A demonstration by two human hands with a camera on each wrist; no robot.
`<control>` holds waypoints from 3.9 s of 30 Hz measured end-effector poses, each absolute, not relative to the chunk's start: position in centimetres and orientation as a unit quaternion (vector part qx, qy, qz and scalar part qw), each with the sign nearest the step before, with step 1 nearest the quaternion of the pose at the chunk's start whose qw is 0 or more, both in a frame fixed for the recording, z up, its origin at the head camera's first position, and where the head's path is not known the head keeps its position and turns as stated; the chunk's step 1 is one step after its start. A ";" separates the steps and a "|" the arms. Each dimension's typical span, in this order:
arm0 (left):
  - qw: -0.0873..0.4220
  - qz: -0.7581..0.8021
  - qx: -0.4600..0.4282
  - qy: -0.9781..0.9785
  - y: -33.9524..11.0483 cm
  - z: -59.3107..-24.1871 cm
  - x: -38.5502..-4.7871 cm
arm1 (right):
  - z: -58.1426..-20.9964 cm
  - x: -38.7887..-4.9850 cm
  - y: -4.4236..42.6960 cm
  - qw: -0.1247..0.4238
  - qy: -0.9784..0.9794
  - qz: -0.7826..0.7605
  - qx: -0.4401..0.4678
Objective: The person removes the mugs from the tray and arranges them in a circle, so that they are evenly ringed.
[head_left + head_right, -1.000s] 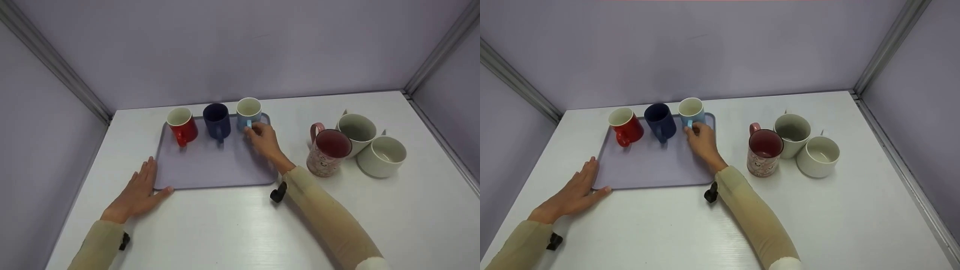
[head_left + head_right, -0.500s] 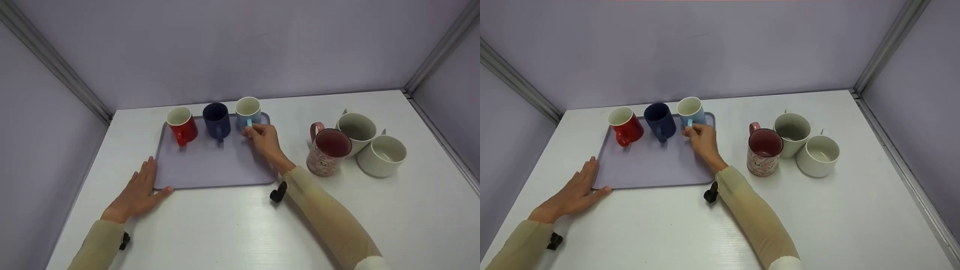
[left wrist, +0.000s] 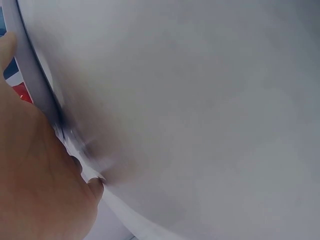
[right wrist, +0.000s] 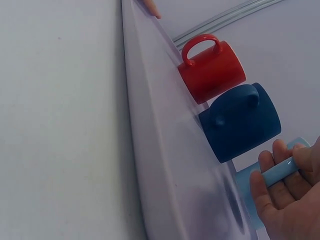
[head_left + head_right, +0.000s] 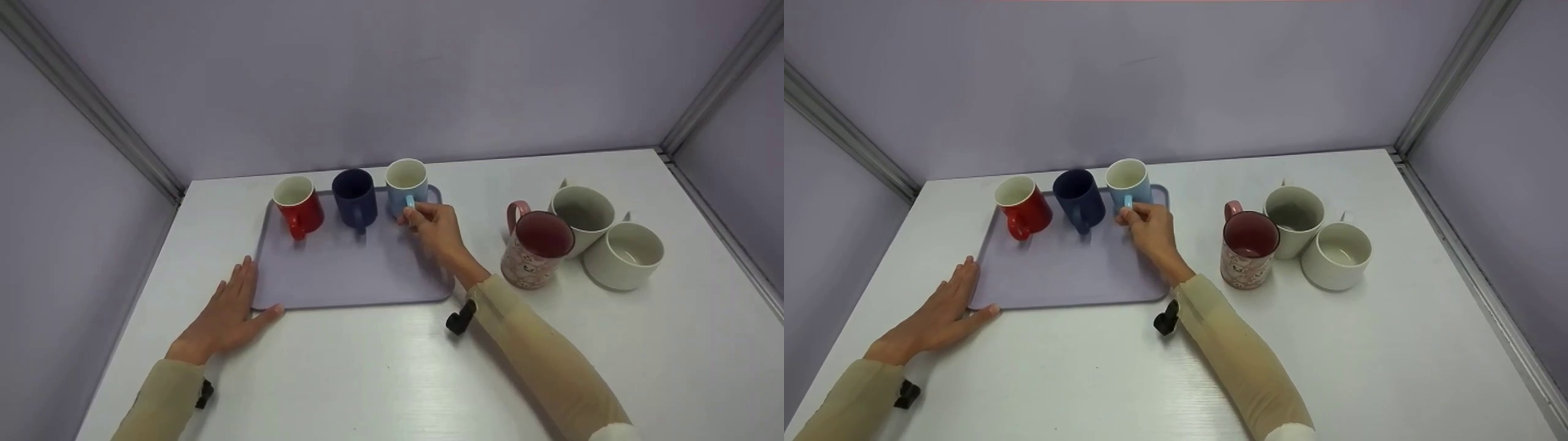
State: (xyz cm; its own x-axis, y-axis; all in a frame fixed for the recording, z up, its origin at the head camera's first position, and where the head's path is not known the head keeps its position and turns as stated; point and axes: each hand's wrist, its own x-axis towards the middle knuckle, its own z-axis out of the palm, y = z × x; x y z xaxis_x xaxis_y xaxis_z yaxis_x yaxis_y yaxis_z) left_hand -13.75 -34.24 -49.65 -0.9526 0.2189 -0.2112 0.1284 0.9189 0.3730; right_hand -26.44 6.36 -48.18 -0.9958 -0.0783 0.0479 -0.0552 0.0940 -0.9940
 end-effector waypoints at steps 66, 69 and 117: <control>0.130 0.185 0.088 0.970 -34.3 -49.5 -14.0 | -42.1 -12.0 34.9 0.196 0.560 -0.622 -0.511; 0.130 0.188 0.089 0.970 -34.4 -49.5 -14.1 | -42.2 -11.7 36.0 0.203 0.563 -0.623 -0.504; 0.132 0.182 0.088 0.971 -34.3 -49.4 -13.9 | -49.2 -9.1 48.8 0.203 0.675 -0.655 -0.273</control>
